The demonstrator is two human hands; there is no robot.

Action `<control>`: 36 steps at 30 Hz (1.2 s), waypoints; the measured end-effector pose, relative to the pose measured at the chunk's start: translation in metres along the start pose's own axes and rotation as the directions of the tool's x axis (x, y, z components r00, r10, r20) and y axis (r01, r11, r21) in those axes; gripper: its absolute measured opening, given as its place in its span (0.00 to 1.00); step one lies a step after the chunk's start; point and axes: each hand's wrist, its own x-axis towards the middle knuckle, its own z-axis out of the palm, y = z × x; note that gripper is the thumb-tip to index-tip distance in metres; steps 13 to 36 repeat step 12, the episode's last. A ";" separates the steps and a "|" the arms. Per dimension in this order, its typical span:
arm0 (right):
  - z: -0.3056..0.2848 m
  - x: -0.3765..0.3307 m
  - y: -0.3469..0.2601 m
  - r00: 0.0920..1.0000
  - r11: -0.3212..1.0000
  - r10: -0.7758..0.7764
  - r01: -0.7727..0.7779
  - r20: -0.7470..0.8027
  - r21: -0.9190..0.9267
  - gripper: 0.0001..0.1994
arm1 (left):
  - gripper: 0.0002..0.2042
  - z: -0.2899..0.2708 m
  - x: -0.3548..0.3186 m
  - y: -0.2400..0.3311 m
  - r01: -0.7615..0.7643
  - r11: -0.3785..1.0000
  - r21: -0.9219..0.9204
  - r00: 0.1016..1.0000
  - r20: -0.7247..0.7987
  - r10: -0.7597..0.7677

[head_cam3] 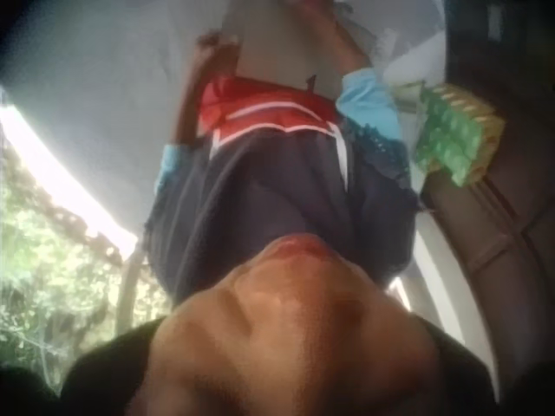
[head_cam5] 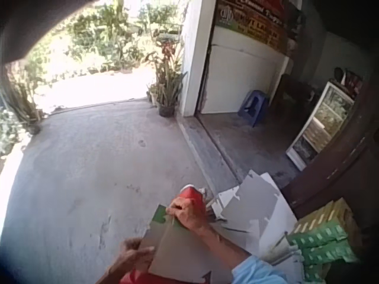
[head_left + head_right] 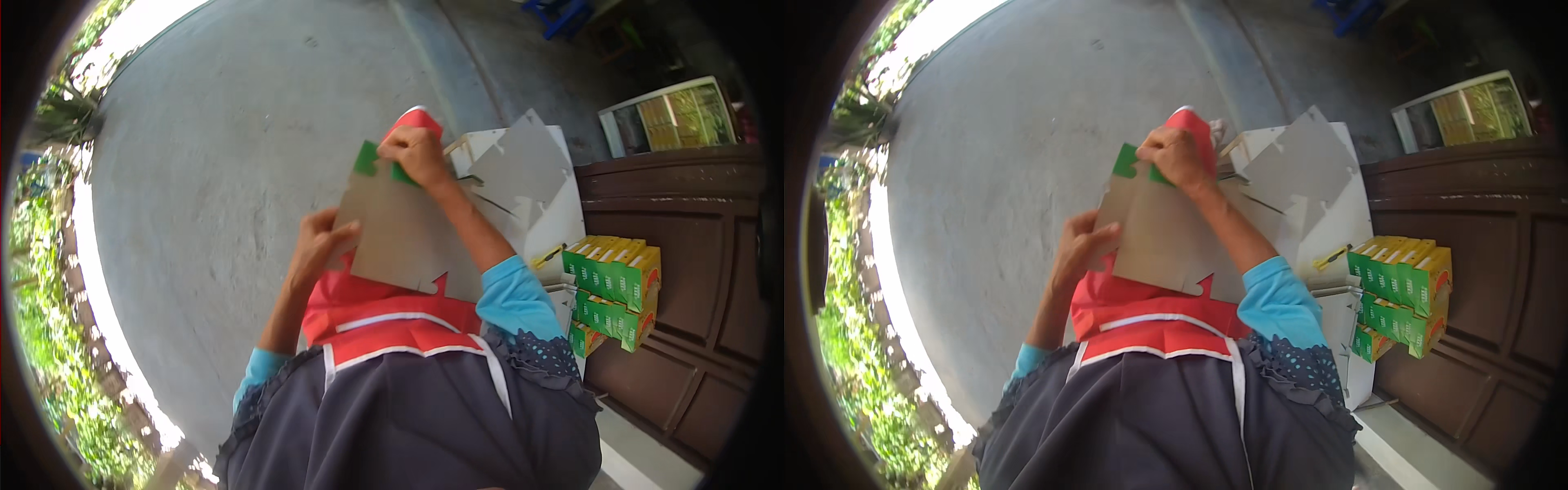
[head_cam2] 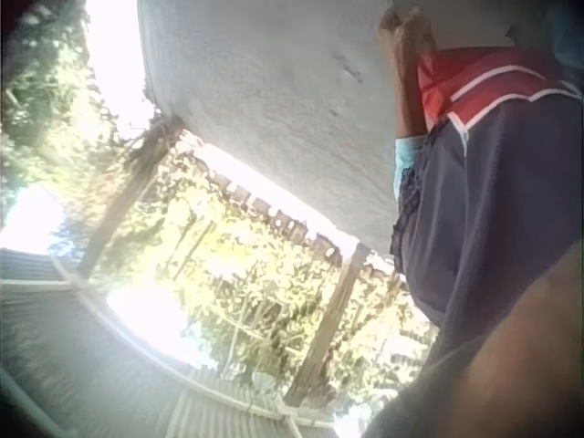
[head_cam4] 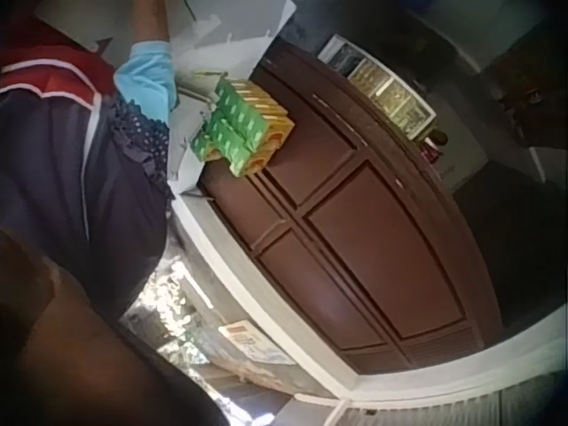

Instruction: The person assembles cardboard pastry boxes by folding along the pre-scored lines and tucking in the side flaps by hand.

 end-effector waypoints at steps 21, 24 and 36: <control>0.088 -0.139 -0.038 0.780 0.304 -0.476 0.580 0.406 -0.756 0.21 | 0.11 -0.022 0.007 -0.047 0.146 0.840 -0.522 0.977 -0.056 -0.204; 0.088 -0.139 -0.038 0.780 0.304 -0.476 0.580 0.406 -0.756 0.21 | 0.11 -0.022 0.007 -0.047 0.146 0.840 -0.522 0.977 -0.056 -0.204; 0.088 -0.139 -0.038 0.780 0.304 -0.476 0.580 0.406 -0.756 0.21 | 0.11 -0.022 0.007 -0.047 0.146 0.840 -0.522 0.977 -0.056 -0.204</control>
